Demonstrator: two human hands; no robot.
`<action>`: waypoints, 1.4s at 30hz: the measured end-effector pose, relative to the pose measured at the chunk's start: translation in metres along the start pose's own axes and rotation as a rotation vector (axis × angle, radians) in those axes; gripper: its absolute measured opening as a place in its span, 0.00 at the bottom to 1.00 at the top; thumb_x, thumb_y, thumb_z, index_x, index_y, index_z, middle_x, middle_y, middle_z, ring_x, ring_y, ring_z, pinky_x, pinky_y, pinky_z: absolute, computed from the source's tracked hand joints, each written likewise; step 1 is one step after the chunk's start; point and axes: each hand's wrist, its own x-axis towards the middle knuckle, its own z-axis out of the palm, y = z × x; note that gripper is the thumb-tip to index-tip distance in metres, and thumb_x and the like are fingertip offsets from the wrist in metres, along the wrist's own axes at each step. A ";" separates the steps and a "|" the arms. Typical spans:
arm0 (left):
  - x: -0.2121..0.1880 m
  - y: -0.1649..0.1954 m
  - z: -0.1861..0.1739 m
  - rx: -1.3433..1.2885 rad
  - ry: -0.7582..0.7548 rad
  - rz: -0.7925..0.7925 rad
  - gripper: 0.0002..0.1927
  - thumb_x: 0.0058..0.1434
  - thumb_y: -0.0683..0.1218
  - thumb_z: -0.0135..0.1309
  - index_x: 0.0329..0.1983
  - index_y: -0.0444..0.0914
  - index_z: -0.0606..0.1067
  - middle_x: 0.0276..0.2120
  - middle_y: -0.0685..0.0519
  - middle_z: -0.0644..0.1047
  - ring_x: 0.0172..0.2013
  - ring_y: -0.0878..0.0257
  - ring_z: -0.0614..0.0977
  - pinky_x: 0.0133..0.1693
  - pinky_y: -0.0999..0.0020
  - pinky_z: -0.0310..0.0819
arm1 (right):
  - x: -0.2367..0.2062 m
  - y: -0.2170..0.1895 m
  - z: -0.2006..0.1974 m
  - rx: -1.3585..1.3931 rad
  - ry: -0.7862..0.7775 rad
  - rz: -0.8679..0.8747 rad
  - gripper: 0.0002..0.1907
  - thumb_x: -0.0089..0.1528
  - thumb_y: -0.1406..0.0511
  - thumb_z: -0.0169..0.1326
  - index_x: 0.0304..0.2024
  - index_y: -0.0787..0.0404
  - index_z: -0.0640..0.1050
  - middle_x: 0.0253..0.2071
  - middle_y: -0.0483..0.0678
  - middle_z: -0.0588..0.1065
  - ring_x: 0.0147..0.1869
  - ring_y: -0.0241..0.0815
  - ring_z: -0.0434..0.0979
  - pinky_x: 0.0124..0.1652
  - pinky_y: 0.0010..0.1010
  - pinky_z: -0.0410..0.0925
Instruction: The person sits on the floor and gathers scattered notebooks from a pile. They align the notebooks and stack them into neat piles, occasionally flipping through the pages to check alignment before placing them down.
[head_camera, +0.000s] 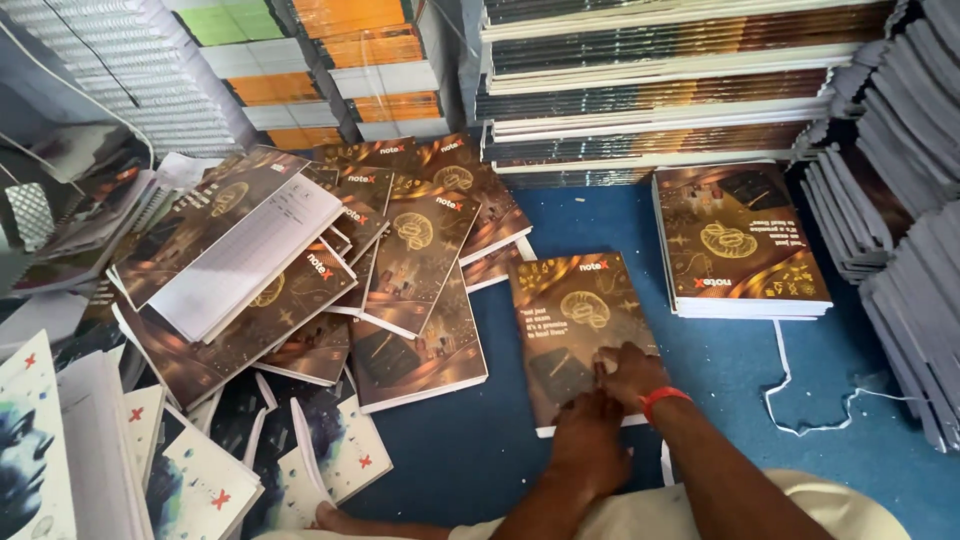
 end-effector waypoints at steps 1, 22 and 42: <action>0.004 -0.003 0.001 0.023 -0.011 0.026 0.35 0.53 0.50 0.63 0.63 0.35 0.69 0.60 0.42 0.70 0.62 0.45 0.68 0.60 0.46 0.61 | -0.002 -0.001 -0.001 -0.135 -0.015 0.010 0.17 0.67 0.49 0.50 0.56 0.35 0.81 0.62 0.52 0.70 0.65 0.64 0.70 0.66 0.44 0.64; -0.045 -0.164 -0.120 0.190 0.776 -0.505 0.13 0.58 0.41 0.53 0.46 0.31 0.77 0.44 0.39 0.78 0.50 0.44 0.77 0.56 0.50 0.69 | -0.005 0.009 0.011 -0.356 -0.192 -0.370 0.16 0.64 0.61 0.48 0.50 0.43 0.83 0.58 0.43 0.78 0.60 0.47 0.78 0.59 0.36 0.70; 0.044 -0.216 -0.181 -1.787 0.785 -0.847 0.16 0.68 0.48 0.50 0.56 0.36 0.71 0.49 0.46 0.76 0.47 0.51 0.80 0.53 0.45 0.77 | 0.013 0.033 0.027 0.047 -0.061 -0.055 0.15 0.58 0.64 0.58 0.48 0.48 0.85 0.52 0.46 0.82 0.51 0.44 0.85 0.56 0.33 0.74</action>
